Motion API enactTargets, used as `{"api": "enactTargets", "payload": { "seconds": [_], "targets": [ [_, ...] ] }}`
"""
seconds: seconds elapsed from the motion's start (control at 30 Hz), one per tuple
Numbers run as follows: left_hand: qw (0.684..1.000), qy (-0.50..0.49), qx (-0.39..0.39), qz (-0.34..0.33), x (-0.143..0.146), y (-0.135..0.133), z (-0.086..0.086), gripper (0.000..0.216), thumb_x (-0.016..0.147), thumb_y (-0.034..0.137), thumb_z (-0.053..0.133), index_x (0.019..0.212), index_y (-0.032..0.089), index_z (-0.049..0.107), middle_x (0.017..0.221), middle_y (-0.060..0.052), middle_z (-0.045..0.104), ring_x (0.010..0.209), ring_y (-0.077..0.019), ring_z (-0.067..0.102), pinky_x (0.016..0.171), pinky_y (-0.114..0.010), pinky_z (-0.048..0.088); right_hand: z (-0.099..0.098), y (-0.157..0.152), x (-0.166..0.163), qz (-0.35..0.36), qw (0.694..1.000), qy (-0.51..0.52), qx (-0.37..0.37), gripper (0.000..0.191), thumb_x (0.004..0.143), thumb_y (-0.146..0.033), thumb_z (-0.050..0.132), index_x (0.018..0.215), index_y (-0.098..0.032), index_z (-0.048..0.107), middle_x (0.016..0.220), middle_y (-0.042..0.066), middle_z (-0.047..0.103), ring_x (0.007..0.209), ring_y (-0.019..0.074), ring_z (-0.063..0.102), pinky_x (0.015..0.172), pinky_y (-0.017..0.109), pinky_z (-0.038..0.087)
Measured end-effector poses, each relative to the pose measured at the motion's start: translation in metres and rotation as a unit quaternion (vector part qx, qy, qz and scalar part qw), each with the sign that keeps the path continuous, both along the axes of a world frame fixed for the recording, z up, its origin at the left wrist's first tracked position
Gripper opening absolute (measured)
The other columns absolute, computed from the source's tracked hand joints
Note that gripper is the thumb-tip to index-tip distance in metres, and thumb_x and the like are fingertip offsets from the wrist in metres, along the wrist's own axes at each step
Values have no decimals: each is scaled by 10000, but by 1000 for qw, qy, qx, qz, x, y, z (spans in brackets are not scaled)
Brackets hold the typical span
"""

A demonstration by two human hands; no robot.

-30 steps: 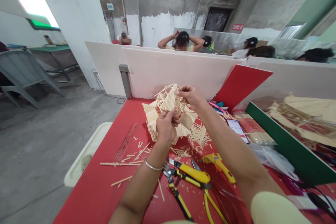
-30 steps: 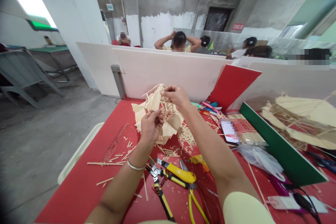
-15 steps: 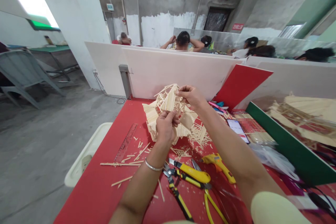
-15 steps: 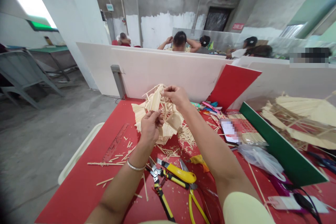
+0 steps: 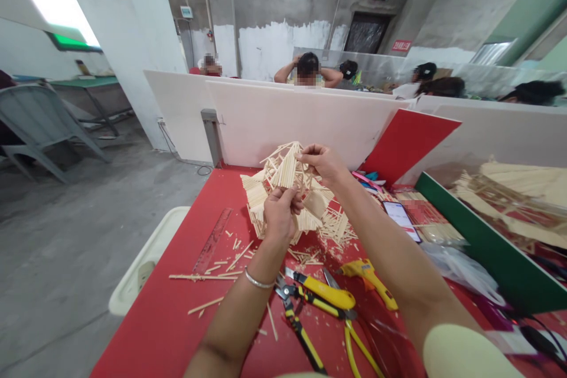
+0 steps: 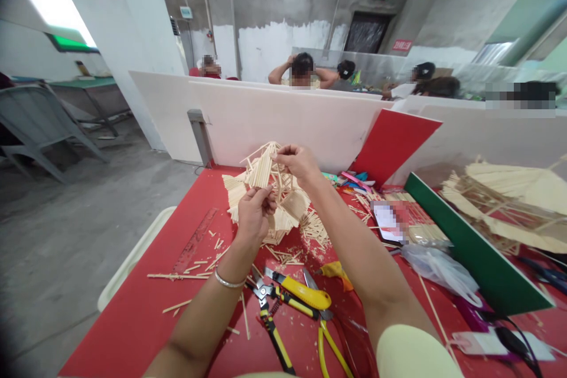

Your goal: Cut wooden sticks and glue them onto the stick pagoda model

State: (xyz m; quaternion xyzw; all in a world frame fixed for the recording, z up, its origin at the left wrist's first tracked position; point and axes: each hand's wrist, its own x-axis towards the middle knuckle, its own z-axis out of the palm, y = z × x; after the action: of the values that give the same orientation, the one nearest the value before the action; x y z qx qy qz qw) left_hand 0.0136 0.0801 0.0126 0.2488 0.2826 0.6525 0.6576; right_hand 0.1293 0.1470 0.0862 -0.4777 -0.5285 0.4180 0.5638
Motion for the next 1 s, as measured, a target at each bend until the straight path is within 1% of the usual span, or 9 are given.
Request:
{"api": "enactTargets", "payload": {
  "seconds": [0.13,0.33,0.6,1.0],
  "targets": [
    [1000,-1,-2,-1,0,0,1,237,653,261,748,652,143,542,534,12,587,388,-66,497,388,-194,274,0,0,0,1,1000,-2,2,360,500,-352,853,655,-179,577,557,-64,504,425,27,372,361,186,247],
    [1000,2,-6,0,0,-2,3,231,646,258,747,649,141,547,523,17,578,387,-67,498,387,-193,271,0,0,0,-1,1000,-8,1,353,512,-361,847,650,-180,576,548,-61,514,404,23,356,357,191,239],
    [1000,9,-5,0,0,-1,1,258,636,293,759,649,143,550,530,18,582,395,-65,498,398,-196,278,0,0,0,0,1000,-10,1,358,506,-362,848,648,-183,573,545,-62,511,406,24,355,360,192,250],
    [1000,8,-7,1,-1,-1,2,264,628,295,763,649,145,547,531,16,583,397,-64,499,398,-195,283,0,0,0,-3,1000,-7,-1,371,493,-371,851,656,-187,573,551,-68,505,407,21,338,361,191,262]
  ]
}}
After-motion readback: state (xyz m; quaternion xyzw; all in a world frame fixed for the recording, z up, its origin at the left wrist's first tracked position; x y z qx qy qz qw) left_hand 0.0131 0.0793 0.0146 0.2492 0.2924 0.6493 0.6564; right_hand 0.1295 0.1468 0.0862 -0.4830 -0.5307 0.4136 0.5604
